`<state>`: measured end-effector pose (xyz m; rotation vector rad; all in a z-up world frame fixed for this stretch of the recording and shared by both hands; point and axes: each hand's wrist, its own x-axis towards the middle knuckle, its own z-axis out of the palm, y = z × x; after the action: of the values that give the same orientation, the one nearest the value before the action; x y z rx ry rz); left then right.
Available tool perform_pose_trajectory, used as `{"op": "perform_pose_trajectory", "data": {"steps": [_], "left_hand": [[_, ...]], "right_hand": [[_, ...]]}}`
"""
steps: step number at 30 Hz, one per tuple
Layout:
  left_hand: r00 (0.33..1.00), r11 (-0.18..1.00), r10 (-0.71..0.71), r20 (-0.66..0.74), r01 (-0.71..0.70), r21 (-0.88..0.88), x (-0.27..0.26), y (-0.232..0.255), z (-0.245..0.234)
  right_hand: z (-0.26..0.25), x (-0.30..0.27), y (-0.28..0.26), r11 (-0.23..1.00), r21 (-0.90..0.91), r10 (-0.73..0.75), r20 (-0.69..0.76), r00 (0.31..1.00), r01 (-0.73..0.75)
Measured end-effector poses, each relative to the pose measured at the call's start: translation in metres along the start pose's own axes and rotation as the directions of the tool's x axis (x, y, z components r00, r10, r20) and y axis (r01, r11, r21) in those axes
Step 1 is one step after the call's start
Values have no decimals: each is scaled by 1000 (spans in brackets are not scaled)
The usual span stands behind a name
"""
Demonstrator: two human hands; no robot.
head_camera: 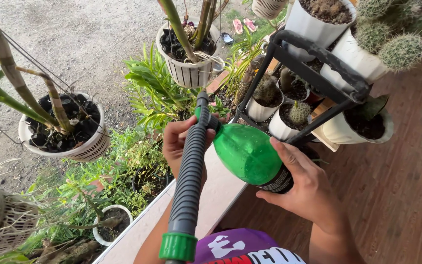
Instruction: Watering hanging orchids and potted cacti using a manual pressure sprayer.
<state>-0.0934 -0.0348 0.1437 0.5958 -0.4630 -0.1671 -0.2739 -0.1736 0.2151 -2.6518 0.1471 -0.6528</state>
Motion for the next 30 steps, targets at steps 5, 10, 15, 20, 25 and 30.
{"op": "perform_pose_trajectory", "data": {"steps": [5,10,15,20,25,30], "left_hand": [[998,998,54,-20,-54,15,3,8,-7],[995,994,100,-28,-99,48,9,21,-1],[995,994,94,-33,-93,51,12,25,5],[995,995,96,16,-96,30,13,16,7],[996,997,75,57,-76,9,13,10,10],[999,999,52,10,-52,11,5,5,-2]], "right_hand": [[4,10,-1,997,36,-73,-18,997,74],[4,18,-3,992,58,-113,-22,993,114],[3,21,0,993,48,-109,-27,994,110],[0,17,1,996,29,-78,-35,996,79],[-2,12,3,999,20,-30,-43,999,31],[4,13,3,999,17,-43,-23,999,44]]}}
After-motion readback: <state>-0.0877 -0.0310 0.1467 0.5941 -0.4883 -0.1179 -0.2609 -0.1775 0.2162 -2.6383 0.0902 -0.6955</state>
